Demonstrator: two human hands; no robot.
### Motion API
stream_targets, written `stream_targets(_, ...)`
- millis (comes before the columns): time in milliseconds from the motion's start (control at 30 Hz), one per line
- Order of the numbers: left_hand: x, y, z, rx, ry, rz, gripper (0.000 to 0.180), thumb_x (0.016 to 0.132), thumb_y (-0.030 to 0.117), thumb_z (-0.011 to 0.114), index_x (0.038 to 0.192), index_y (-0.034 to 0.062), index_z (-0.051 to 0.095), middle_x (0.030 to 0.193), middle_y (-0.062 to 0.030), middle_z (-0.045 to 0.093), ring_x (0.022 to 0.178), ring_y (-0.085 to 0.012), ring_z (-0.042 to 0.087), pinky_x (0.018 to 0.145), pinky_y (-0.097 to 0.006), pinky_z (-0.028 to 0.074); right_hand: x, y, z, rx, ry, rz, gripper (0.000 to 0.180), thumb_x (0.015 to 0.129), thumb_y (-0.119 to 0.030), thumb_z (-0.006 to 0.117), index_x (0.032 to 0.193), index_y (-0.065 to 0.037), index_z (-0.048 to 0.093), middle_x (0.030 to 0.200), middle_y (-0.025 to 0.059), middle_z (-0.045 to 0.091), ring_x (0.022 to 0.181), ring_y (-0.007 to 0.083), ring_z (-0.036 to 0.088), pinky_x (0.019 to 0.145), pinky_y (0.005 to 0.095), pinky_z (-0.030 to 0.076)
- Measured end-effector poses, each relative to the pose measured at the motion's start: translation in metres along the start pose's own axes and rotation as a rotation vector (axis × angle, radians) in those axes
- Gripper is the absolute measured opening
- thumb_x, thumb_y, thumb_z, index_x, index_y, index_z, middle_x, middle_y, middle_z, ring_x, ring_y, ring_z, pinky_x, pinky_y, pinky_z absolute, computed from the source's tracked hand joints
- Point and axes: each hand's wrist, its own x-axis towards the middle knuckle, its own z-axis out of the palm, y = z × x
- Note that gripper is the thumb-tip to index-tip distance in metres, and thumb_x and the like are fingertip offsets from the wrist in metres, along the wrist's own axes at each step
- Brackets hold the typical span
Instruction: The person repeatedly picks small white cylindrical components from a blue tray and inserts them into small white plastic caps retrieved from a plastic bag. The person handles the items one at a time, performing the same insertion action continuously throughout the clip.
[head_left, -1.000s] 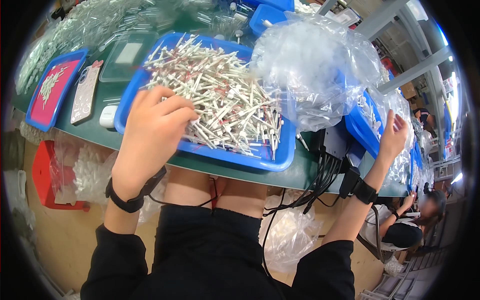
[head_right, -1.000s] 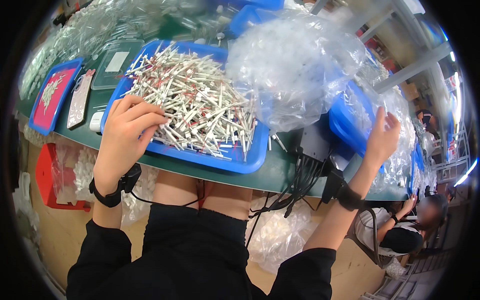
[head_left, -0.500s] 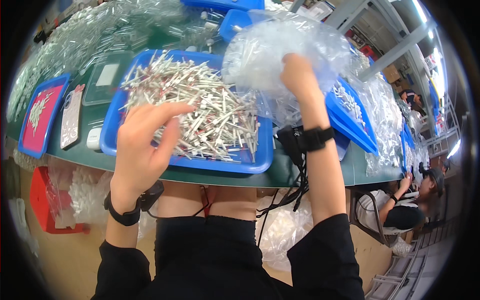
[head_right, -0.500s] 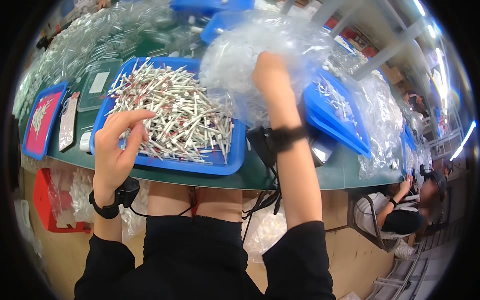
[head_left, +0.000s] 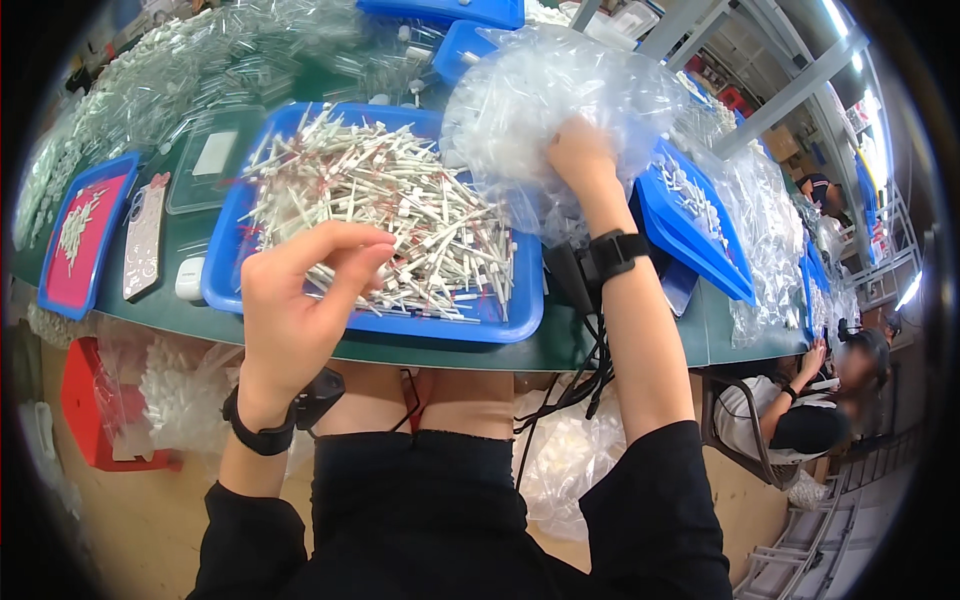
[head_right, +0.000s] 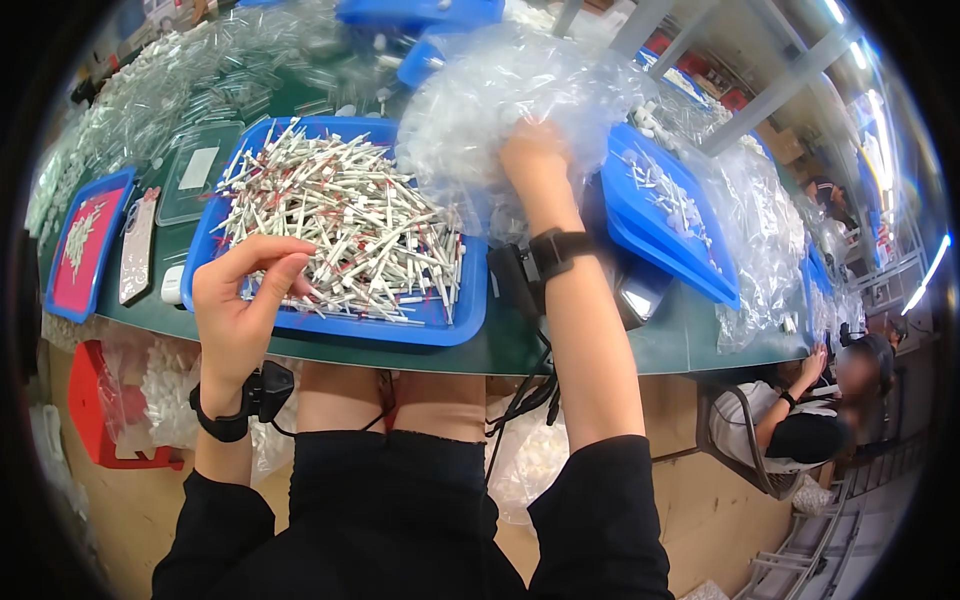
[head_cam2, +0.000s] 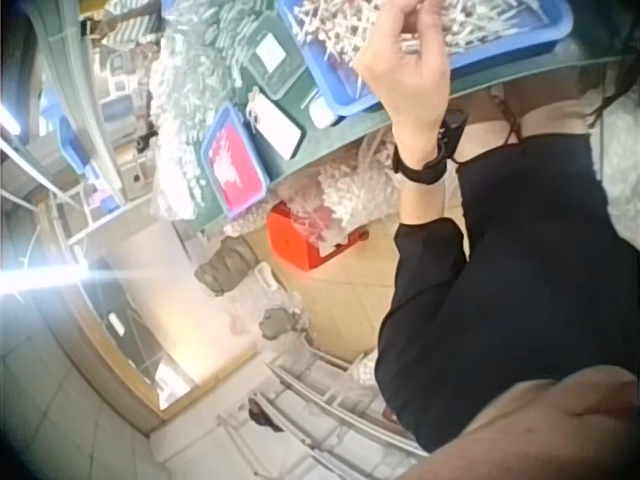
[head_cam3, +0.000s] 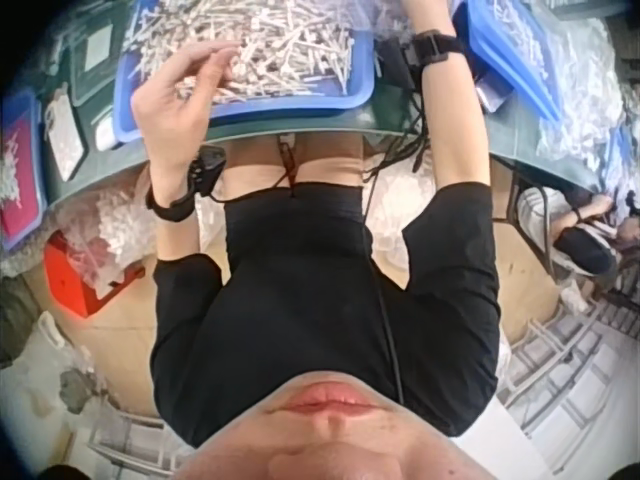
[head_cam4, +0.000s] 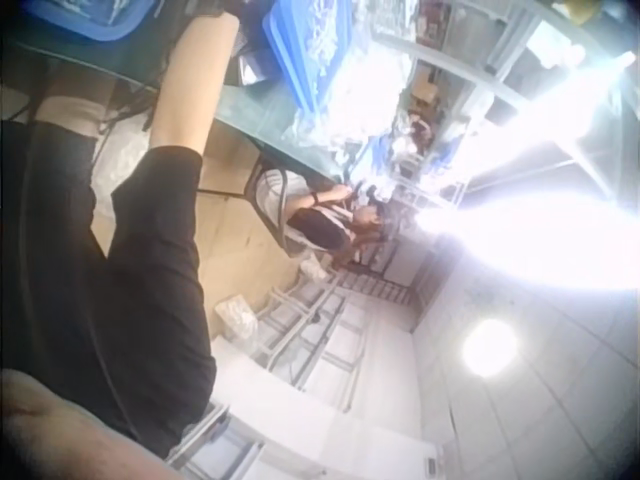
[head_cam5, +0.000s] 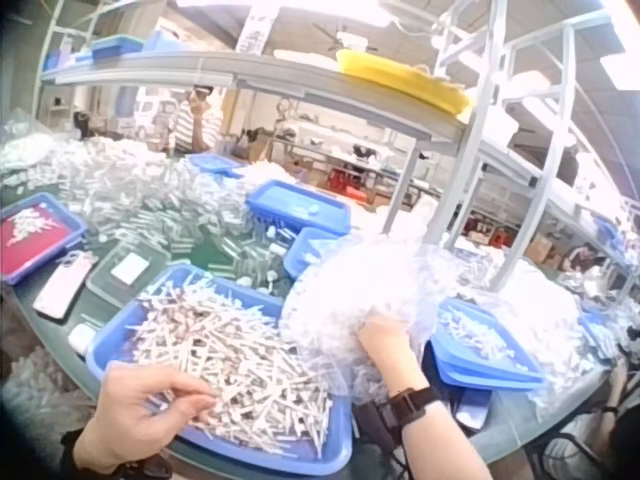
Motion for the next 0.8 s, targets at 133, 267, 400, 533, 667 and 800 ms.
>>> stream_targets(133,0.001,-0.004,0.001,0.052,0.124,0.161,0.006,0.085,0.0,0.062,0.086,-0.0014,0.067,0.078,-0.0093,0.066,0.067,-0.0166,0.061,0.063,-0.025,0.046,-0.017,-0.009,-0.021,0.058,0.39,-0.227,0.021,0.085,-0.021,0.055,0.089,-0.004,0.067,0.089,0.0198,0.068,0.084,0.0362,0.066,0.076,0.0414,0.051)
stream_targets(267,-0.002,-0.009,0.015,-0.297,0.084,0.015,0.013,0.092,0.005,0.054,0.092,-0.0017,0.066,0.075,-0.0075,0.062,0.065,-0.0127,0.058,0.061,-0.025,0.044,-0.064,-0.029,-0.076,0.484,0.377,-0.207,0.017,0.085,-0.015,0.061,0.094,-0.001,0.065,0.089,0.0155,0.068,0.081,0.024,0.067,0.07,0.0341,0.052)
stream_targets(400,-0.001,0.007,0.011,-0.274,-0.06,-0.099,0.014,0.093,0.004,0.052,0.096,-0.0006,0.065,0.076,-0.0074,0.063,0.065,-0.0111,0.058,0.059,-0.023,0.045,-0.119,-0.041,-0.101,1.125,0.05,-0.229,0.02,0.091,-0.008,0.055,0.106,0.003,0.062,0.09,0.0102,0.066,0.076,0.0151,0.064,0.069,0.0275,0.052)
stream_targets(533,-0.005,0.01,0.024,-0.332,-0.107,-0.072,0.015,0.094,0.004,0.052,0.1,-0.0007,0.064,0.073,-0.0027,0.059,0.065,-0.0068,0.053,0.056,-0.019,0.039,-0.158,-0.048,-0.095,1.559,-0.306,-0.264,0.023,0.095,-0.005,0.048,0.111,0.005,0.061,0.108,0.0104,0.063,0.086,0.011,0.06,0.072,0.0254,0.052)
stream_targets(667,-0.007,0.012,0.03,-0.322,-0.077,0.009,0.009,0.088,-0.001,0.059,0.095,0.0002,0.065,0.078,-0.0052,0.065,0.065,-0.0089,0.06,0.053,-0.02,0.041,-0.172,-0.054,-0.092,1.538,-0.368,-0.263,0.023,0.094,-0.002,0.051,0.116,0.005,0.053,0.112,0.0133,0.061,0.091,0.013,0.059,0.08,0.028,0.051)
stream_targets(800,-0.007,0.015,0.03,-0.217,-0.025,0.108,0.008,0.084,-0.001,0.065,0.09,0.0021,0.067,0.078,-0.0042,0.067,0.063,-0.0082,0.059,0.051,-0.02,0.04,-0.181,-0.055,-0.088,1.654,-0.427,-0.279,0.027,0.095,-0.002,0.048,0.121,0.003,0.044,0.117,0.0192,0.059,0.104,0.019,0.058,0.092,0.0328,0.047)
